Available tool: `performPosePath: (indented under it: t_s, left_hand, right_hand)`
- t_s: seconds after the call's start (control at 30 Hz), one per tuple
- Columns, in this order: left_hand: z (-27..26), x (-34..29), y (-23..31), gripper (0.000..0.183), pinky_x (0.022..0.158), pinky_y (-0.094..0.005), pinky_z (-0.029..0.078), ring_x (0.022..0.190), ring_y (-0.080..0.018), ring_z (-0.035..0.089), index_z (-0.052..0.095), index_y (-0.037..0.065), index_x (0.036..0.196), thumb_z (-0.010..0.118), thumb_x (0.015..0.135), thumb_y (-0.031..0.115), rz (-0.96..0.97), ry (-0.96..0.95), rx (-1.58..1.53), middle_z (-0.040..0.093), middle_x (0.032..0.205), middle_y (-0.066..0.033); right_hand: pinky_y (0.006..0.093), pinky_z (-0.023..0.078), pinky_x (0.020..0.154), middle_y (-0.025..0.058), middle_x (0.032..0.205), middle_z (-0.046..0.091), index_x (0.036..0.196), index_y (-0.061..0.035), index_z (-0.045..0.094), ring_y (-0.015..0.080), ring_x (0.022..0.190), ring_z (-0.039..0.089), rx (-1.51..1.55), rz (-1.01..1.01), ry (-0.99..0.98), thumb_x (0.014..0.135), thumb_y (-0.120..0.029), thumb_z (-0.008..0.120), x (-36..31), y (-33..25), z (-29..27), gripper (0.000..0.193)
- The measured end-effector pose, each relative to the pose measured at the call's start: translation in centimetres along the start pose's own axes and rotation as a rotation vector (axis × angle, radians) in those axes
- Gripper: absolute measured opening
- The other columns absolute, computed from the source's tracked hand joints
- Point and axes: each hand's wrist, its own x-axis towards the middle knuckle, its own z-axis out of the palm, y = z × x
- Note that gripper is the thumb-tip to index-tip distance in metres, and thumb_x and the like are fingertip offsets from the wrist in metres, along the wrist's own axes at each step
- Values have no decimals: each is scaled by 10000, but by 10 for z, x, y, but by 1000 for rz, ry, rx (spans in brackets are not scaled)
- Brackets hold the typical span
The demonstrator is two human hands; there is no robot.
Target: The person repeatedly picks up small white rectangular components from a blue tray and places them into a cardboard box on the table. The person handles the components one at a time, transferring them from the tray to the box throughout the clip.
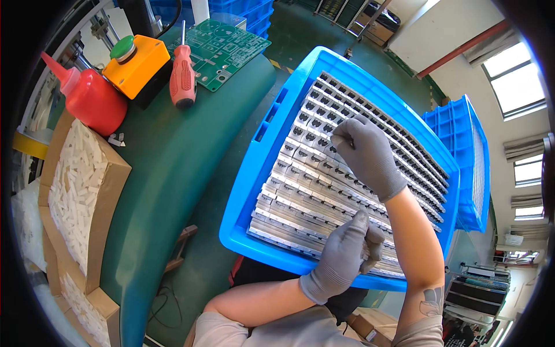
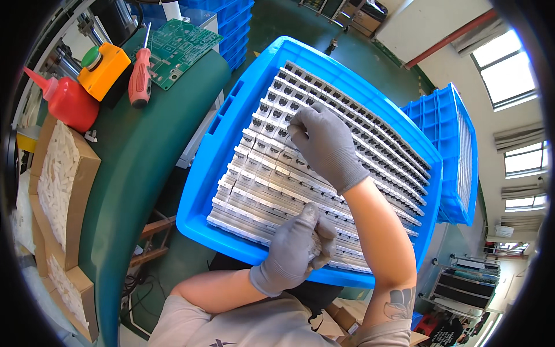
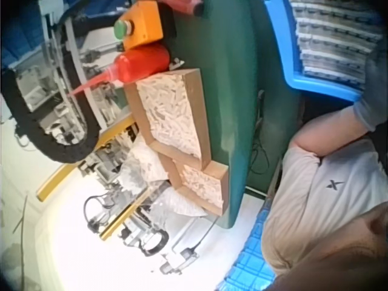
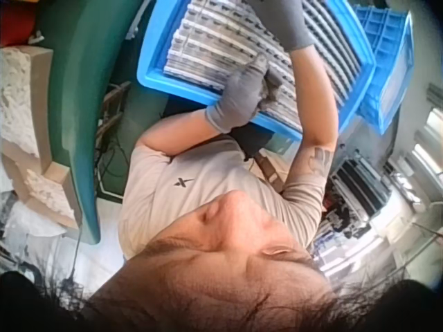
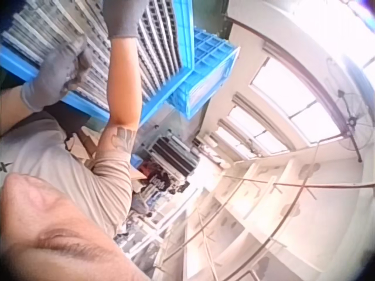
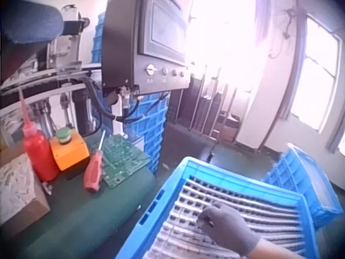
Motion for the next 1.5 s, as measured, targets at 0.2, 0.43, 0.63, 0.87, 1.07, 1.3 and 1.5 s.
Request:
performPosePath:
  t_s: [0.2, 0.43, 0.63, 0.87, 1.07, 1.3, 1.5]
  left_hand:
    - [-2, 1, -1, 527, 474, -278, 383, 512, -153, 510, 602, 50, 953, 360, 1111, 492, -11, -37, -10, 593, 686, -86]
    - [-2, 2, 0, 525, 485, -281, 391, 529, -154, 516, 596, 54, 953, 354, 1112, 492, -11, -66, -1, 597, 693, -85]
    - [-3, 1, 0, 517, 494, -276, 394, 539, -149, 520, 588, 57, 968, 340, 1116, 485, -13, -74, 0, 602, 705, -86]
    - [-2, 1, 0, 525, 488, -269, 389, 535, -144, 519, 589, 51, 970, 333, 1117, 485, 7, -78, 4, 601, 702, -84]
    - [-2, 2, -3, 544, 476, -265, 382, 518, -142, 510, 601, 49, 962, 346, 1110, 506, 7, -41, -8, 599, 690, -83]
    - [1, 1, -1, 577, 468, -265, 373, 514, -142, 503, 613, 60, 964, 338, 1100, 549, -15, -4, -47, 610, 692, -79]
    - [-1, 2, -4, 669, 458, -253, 361, 524, -124, 496, 631, 83, 972, 248, 1085, 620, 61, -20, -73, 629, 731, -68]
  right_hand:
    - [440, 556, 756, 130, 928, 681, 897, -58, 714, 340, 848, 688, -28, 20, -46, 886, -159, 694, 0, -2, 2, 103]
    - [438, 560, 760, 130, 923, 684, 905, -61, 722, 335, 854, 694, -118, 4, -66, 889, -172, 690, 1, -2, 5, 117]
    - [440, 564, 756, 139, 970, 674, 934, -72, 735, 335, 849, 692, -82, 29, -2, 879, -144, 671, -3, -9, 0, 110]
    - [406, 545, 753, 131, 961, 660, 1022, -60, 752, 309, 833, 676, -70, -113, 0, 856, -17, 647, -12, -3, -2, 201]
    - [418, 544, 781, 147, 1027, 651, 1070, -74, 754, 326, 875, 669, -84, -155, -19, 862, 0, 619, -10, -4, -3, 259]
    - [413, 548, 780, 141, 1027, 657, 1071, -64, 749, 314, 879, 676, 73, -109, 60, 866, -10, 645, -15, -8, -16, 236]
    - [381, 541, 754, 128, 1019, 652, 1018, -53, 739, 280, 858, 660, 256, 9, -192, 808, -47, 731, -55, -37, -71, 210]
